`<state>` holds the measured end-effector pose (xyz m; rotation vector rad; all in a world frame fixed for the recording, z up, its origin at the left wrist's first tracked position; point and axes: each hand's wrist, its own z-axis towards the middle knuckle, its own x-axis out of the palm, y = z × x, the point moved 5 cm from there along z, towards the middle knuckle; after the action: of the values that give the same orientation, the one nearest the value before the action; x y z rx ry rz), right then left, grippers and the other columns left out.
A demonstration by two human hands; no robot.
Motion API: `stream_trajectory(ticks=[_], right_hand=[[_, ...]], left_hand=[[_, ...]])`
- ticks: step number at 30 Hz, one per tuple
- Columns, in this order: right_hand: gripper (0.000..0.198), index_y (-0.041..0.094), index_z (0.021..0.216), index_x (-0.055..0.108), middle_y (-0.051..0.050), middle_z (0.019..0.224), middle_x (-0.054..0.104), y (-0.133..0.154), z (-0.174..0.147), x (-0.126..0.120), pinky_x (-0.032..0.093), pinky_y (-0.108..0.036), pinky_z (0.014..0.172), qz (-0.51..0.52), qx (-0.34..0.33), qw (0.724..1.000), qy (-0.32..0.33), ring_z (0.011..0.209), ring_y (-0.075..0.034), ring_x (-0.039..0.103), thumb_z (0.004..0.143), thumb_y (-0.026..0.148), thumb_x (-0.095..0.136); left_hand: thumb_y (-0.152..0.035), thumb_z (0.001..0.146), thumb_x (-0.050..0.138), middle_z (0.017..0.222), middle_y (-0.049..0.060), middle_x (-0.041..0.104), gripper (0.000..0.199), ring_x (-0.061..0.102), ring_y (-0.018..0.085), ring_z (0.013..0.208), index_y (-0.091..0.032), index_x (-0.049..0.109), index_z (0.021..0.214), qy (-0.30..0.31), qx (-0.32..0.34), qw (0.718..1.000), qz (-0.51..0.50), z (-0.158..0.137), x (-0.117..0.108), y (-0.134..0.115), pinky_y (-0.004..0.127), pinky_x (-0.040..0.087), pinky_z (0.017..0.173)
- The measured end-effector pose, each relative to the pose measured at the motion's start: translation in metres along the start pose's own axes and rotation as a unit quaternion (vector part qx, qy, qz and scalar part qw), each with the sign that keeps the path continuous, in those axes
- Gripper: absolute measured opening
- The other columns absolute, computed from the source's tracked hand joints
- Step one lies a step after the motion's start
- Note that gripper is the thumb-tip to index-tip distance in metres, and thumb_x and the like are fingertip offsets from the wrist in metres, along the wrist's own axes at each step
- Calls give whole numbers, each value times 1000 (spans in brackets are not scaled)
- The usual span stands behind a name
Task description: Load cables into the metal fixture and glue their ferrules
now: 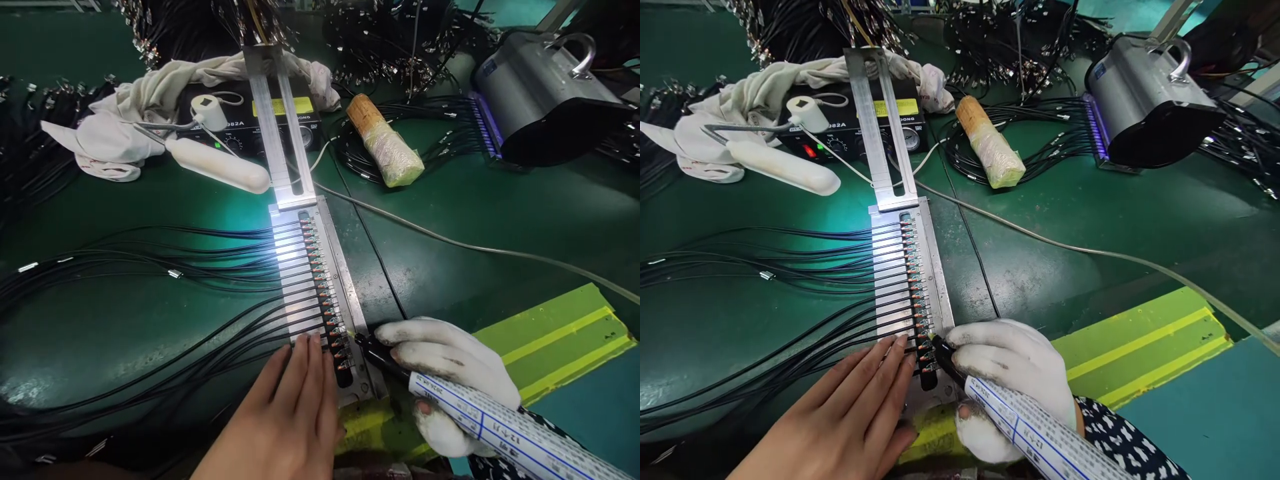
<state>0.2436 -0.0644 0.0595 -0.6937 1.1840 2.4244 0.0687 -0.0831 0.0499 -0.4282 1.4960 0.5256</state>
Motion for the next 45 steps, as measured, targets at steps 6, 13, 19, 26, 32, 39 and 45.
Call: stream_trajectory(ticks=[6,13,19,26,32,39,45], right_hand=[[21,16,95,64,-10,95,73,-2,-6,8,62,-33,70,9,17,1000,19,84,-23,72,81,30,58],[23,15,98,64,-10,95,72,-8,-6,11,62,-32,72,31,14,999,2,88,-23,72,78,26,61],[22,14,97,64,-10,92,73,-7,-6,11,62,-31,71,24,19,999,9,86,-22,72,79,26,58],[20,14,94,64,-10,93,73,-6,-5,10,61,-31,69,27,12,999,13,85,-21,72,78,24,58],[19,15,93,64,-9,92,73,-5,-6,9,61,-31,69,20,15,999,21,84,-21,72,79,25,57],[18,16,92,64,-8,91,73,-4,-5,8,61,-30,69,9,19,1000,16,82,-20,72,81,27,55],[17,16,90,64,-8,89,73,-4,-2,8,61,-30,68,11,16,1000,13,80,-19,72,81,27,54]], left_hand=[[-25,98,32,117,11,69,40,62,25,110,-11,65,115,-2,28,999,-29,-1,-4,-2,40,42,96],[-20,97,32,116,10,70,38,63,24,108,-12,65,114,-3,36,999,-30,2,-4,-1,40,44,94],[-19,97,32,115,10,70,38,64,25,107,-11,65,115,-1,36,999,-31,4,-5,-1,40,45,93],[-29,98,36,116,11,70,38,63,25,108,-11,65,115,7,23,999,-34,4,-5,0,39,45,94],[-30,99,33,117,12,69,41,62,25,109,-10,64,116,2,27,999,-38,5,-6,1,40,45,95],[-29,99,31,118,13,68,42,62,26,109,-9,63,117,8,30,999,-34,5,-4,2,41,46,94],[-34,99,33,118,12,69,42,63,26,109,-11,64,116,5,21,999,-32,4,-5,1,40,48,94]])
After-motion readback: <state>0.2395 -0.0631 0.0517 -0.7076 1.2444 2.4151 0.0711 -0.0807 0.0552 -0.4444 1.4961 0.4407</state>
